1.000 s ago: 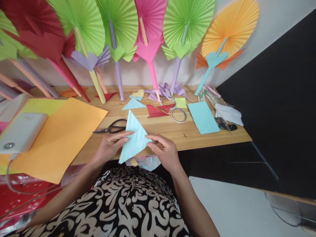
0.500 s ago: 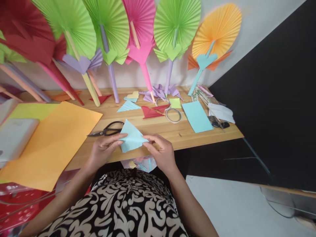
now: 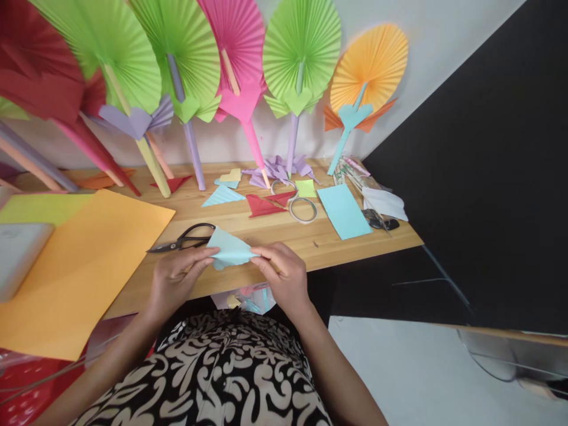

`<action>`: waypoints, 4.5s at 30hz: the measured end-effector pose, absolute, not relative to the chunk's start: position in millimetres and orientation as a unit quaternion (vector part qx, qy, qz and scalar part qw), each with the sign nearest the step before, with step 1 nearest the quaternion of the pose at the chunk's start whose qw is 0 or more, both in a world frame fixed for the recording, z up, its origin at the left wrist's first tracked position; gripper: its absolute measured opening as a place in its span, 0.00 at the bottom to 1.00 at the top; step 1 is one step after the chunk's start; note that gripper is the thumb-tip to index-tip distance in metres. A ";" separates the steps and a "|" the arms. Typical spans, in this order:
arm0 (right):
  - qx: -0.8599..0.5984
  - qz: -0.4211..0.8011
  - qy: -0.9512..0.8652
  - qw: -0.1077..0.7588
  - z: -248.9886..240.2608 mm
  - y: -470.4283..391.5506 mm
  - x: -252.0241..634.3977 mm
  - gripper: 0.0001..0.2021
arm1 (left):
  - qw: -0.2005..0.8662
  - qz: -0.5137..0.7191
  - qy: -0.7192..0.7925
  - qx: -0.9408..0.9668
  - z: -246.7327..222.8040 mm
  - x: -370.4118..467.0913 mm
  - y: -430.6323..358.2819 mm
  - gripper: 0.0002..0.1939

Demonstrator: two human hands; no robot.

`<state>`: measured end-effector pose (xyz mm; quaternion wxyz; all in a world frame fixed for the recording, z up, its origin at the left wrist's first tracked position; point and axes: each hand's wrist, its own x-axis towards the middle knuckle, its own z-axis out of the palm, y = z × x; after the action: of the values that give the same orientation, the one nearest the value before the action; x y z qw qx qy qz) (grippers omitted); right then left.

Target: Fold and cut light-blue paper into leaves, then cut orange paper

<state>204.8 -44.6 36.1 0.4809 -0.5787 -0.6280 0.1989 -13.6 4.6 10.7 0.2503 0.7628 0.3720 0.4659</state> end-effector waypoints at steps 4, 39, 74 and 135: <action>-0.569 0.180 -0.642 0.481 36.1 -44.0 204.5 0.07 | 0.237 0.472 0.365 0.767 11.3 -13.6 5.2 0.09; -0.578 0.284 -0.638 0.422 42.5 -28.8 198.1 0.10 | 0.531 0.353 0.378 0.671 30.5 -1.0 7.5 0.17; -0.562 0.468 -0.556 0.396 21.0 -30.3 197.3 0.10 | 0.571 0.380 0.415 0.598 19.6 -9.4 15.3 0.11; -0.595 0.344 -0.397 0.608 14.6 -21.6 178.8 0.14 | 0.693 0.352 0.443 0.447 2.3 25.5 1.0 0.24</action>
<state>178.8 -21.6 14.6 0.6082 -0.5951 -0.3966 0.3443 25.5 1.0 2.3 0.6934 0.4467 0.4425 0.3519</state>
